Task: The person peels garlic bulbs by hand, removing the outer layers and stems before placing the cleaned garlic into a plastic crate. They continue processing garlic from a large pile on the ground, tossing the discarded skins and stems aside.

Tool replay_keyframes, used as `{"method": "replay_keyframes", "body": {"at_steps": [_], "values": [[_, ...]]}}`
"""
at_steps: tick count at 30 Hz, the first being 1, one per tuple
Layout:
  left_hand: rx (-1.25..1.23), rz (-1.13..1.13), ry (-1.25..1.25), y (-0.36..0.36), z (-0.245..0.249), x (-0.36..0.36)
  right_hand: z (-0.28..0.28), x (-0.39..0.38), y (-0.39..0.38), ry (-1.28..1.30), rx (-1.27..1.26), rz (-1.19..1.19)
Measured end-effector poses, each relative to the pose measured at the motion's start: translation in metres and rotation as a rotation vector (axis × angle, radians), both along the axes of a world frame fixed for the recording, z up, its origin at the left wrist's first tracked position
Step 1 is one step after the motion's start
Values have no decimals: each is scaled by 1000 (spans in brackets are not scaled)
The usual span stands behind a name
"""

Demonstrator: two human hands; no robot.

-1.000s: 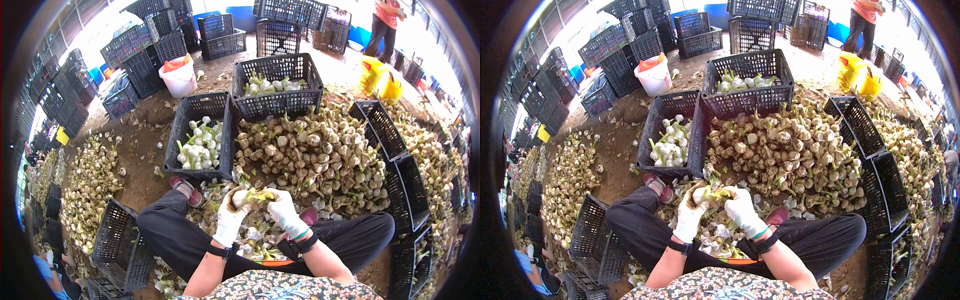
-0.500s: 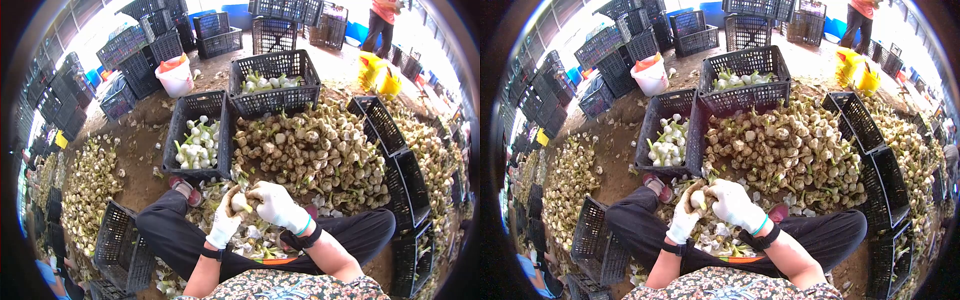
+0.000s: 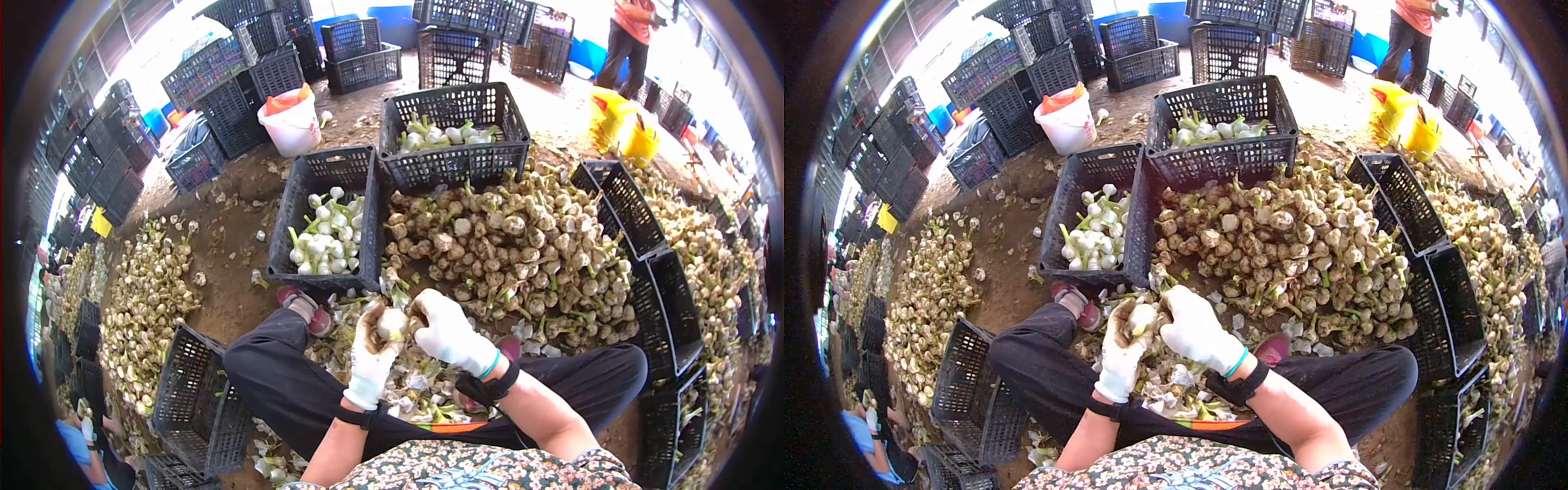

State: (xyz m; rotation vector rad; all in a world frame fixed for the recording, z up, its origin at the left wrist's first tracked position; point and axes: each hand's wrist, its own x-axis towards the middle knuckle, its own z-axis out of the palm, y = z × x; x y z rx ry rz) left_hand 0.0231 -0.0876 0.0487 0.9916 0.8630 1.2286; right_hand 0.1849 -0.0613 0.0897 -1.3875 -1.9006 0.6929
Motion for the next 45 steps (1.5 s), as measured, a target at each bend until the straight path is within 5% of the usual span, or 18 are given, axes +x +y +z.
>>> {"method": "replay_keyframes", "body": {"at_steps": [4,12,16,18,21,28,33,37,45], "values": [[16,341,66,1,-6,8,-13,-11,-10,68,26,-37],[-87,248,-323,2,-27,-8,-60,9,8,3,57,-343],[-163,160,-527,4,-12,-10,-88,30,8,-236,-167,-222],[-198,131,-681,6,-7,-8,-81,26,6,-37,-275,-165],[-166,251,-514,8,-34,-10,-51,6,0,329,-395,-106],[-113,399,-377,6,-42,8,-35,-27,-5,327,-498,-103],[35,409,-118,2,-46,12,-54,-32,-3,613,-591,-187],[14,421,-41,-2,-46,15,-45,-35,-3,510,-486,-187],[-181,184,-614,7,-33,-7,-52,-24,0,300,-223,-351]]}}
